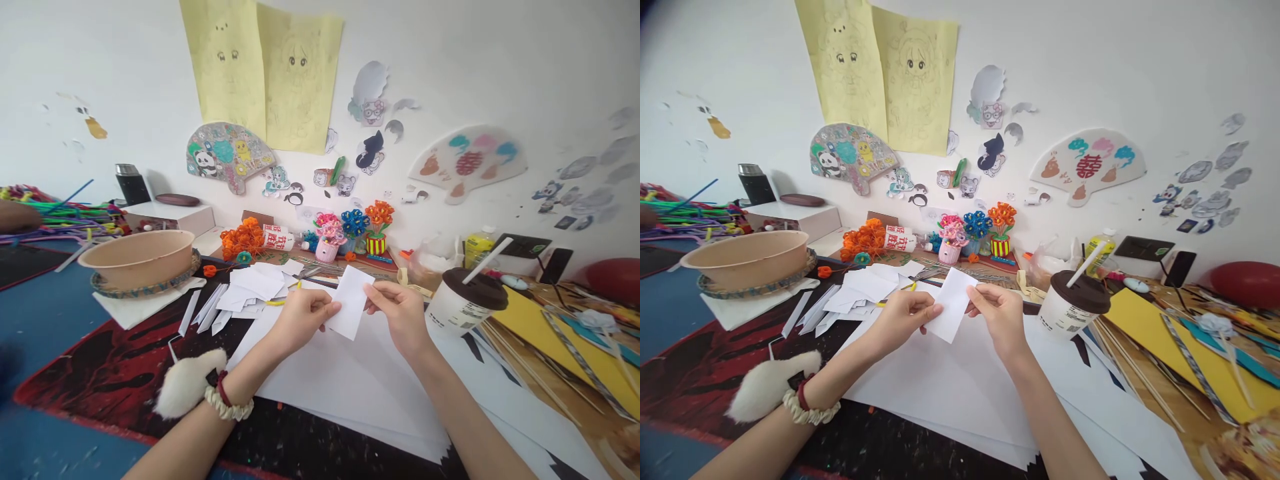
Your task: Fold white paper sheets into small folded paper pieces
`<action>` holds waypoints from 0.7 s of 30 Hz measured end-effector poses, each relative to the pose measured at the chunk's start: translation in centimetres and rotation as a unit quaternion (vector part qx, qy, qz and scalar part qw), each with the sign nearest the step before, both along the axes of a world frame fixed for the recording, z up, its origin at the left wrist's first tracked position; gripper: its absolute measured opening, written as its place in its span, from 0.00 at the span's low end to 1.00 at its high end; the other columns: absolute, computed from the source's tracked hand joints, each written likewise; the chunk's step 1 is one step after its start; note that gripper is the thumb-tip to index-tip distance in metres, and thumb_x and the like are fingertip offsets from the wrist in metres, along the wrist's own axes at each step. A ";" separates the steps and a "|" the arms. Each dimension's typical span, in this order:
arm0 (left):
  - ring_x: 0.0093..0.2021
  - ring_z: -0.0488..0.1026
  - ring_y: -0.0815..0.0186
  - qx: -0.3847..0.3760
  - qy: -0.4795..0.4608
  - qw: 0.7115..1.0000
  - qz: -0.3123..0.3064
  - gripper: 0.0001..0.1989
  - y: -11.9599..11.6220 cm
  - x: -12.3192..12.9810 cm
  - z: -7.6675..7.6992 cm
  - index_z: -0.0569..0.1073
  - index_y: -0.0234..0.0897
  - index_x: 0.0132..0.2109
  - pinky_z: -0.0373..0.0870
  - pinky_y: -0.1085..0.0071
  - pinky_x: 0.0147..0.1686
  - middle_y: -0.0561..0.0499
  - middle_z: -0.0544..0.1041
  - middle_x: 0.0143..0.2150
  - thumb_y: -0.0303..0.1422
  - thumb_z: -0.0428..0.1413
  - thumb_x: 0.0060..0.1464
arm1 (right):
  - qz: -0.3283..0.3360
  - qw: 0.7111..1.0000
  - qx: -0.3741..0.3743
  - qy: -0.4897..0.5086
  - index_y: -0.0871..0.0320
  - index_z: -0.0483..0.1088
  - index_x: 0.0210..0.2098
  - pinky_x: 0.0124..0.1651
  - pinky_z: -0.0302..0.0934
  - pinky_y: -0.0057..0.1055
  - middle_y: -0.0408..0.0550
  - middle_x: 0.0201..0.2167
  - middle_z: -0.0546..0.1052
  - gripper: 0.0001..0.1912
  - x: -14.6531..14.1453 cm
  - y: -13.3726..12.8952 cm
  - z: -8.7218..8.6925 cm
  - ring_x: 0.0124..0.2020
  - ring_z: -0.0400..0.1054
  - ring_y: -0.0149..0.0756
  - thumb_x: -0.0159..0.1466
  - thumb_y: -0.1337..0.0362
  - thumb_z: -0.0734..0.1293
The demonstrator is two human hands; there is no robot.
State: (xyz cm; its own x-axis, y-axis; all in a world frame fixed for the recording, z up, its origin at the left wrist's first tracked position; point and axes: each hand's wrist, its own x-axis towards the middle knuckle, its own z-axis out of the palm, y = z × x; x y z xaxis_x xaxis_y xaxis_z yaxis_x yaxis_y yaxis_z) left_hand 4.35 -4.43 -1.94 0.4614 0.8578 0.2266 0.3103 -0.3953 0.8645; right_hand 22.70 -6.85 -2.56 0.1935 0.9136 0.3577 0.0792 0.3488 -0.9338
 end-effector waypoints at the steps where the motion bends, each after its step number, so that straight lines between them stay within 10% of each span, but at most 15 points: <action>1: 0.20 0.65 0.71 -0.003 0.001 1.000 0.003 0.19 0.0 0.0 0.0 0.65 0.35 0.21 0.58 0.76 0.21 0.55 0.65 0.18 0.44 0.51 0.52 | 0.000 1.000 -0.001 0.000 0.59 0.74 0.24 0.24 0.65 0.31 0.47 0.20 0.75 0.13 0.1 0.0 0.0 0.22 0.69 0.35 0.53 0.54 0.70; 21: 0.21 0.67 0.69 -0.016 0.013 0.999 0.042 0.14 -0.2 0.0 0.2 0.68 0.36 0.25 0.61 0.74 0.23 0.52 0.73 0.19 0.41 0.51 0.52 | -0.028 0.996 -0.036 0.075 0.61 0.74 0.25 0.25 0.62 0.28 0.48 0.23 0.76 0.12 1.0 0.8 -0.1 0.24 0.69 0.33 0.52 0.57 0.72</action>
